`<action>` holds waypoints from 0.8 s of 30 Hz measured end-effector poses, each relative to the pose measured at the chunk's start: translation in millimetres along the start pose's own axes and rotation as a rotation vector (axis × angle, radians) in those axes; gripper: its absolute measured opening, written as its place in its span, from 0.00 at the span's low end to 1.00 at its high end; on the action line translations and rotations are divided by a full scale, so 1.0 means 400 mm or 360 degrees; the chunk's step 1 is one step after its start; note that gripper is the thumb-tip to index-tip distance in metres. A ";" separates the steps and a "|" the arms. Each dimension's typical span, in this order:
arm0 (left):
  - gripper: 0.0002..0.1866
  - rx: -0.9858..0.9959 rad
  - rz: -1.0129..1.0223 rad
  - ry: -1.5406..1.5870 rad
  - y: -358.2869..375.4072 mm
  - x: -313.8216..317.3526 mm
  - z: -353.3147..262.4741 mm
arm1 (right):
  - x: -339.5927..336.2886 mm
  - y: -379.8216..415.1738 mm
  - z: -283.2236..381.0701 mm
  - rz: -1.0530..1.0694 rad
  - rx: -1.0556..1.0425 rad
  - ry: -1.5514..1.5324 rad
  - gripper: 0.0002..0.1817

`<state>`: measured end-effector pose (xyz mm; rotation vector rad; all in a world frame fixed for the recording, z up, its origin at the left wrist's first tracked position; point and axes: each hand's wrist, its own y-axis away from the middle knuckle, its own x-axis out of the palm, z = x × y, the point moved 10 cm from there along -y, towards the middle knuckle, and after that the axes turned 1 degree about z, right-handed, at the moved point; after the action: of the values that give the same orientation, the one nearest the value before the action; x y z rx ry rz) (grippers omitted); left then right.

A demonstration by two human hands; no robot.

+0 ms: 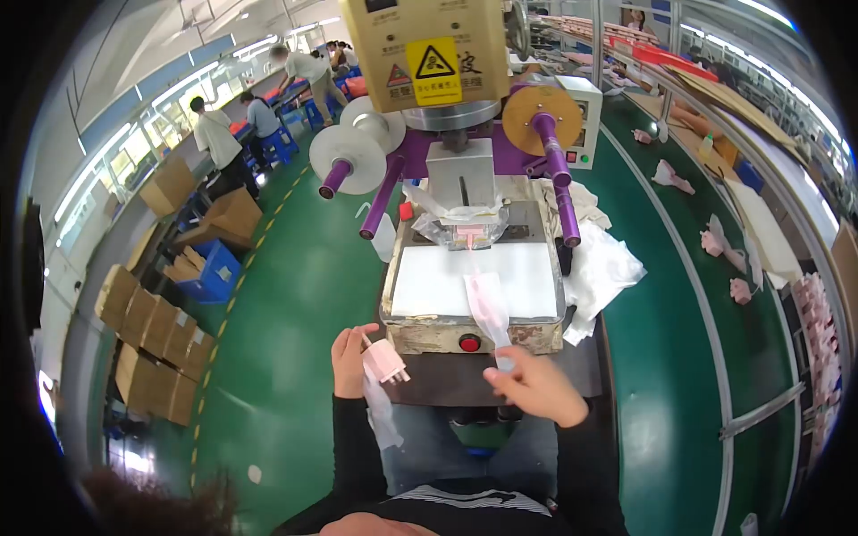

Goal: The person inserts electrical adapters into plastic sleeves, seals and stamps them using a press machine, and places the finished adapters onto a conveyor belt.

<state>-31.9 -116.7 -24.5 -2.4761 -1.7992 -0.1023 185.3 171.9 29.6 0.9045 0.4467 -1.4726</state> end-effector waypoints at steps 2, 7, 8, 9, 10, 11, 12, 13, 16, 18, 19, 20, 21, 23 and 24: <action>0.14 0.0229 -0.0083 0.0211 0.075 0.082 -0.145 | 0.210 0.006 0.089 0.0838 -0.0164 -0.1478 0.44; 0.13 0.1238 0.0106 -0.0085 0.263 0.244 -0.489 | 0.458 0.019 0.343 0.1335 -0.0729 -0.2815 0.49; 0.13 0.1260 0.0113 -0.0096 0.273 0.247 -0.515 | 0.429 0.015 0.355 0.1337 -0.0758 -0.2811 0.49; 0.13 0.1316 0.0197 -0.0169 0.288 0.258 -0.540 | 0.369 0.009 0.371 0.1335 -0.0788 -0.2939 0.48; 0.14 0.1356 0.0289 -0.0240 0.305 0.268 -0.558 | 0.307 0.010 0.385 0.1323 -0.0808 -0.3081 0.48; 0.14 0.1403 0.0383 -0.0301 0.318 0.288 -0.568 | 0.254 0.012 0.391 0.1303 -0.0831 -0.3214 0.47; 0.14 0.1407 0.0405 -0.0292 0.315 0.305 -0.567 | 0.222 0.017 0.389 0.1276 -0.0843 -0.3217 0.47; 0.13 0.1441 0.0514 -0.0390 0.311 0.346 -0.555 | 0.187 0.012 0.366 0.0997 -0.0879 -0.3056 0.46; 0.10 0.1628 0.0750 -0.0678 0.286 0.462 -0.560 | 0.050 0.014 0.329 0.0423 -0.0920 -0.2555 0.44; 0.11 0.1778 0.0851 -0.0700 0.299 0.549 -0.567 | -0.020 0.058 0.259 0.0296 -0.0876 -0.2351 0.44; 0.12 0.1865 0.0915 -0.0640 0.314 0.603 -0.570 | -0.051 0.078 0.204 0.0227 -0.0886 -0.2263 0.44; 0.13 0.1969 0.0932 -0.0491 0.346 0.662 -0.572 | -0.077 0.110 0.127 0.0116 -0.0796 -0.2256 0.44; 0.14 0.2073 0.0960 -0.0330 0.377 0.694 -0.576 | -0.117 0.160 0.047 -0.0198 -0.0654 -0.2289 0.44; 0.14 0.2100 0.1020 -0.0372 0.393 0.709 -0.576 | -0.185 0.304 -0.162 -0.0403 -0.0763 -0.2416 0.46; 0.14 0.2099 0.1122 -0.0420 0.404 0.730 -0.565 | -0.243 0.408 -0.267 -0.1110 -0.0659 -0.2451 0.47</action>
<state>210.4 86.5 225.4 -1.8622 -0.4752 1.0771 360.5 292.6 77.1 -0.8907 -0.1535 -2.1082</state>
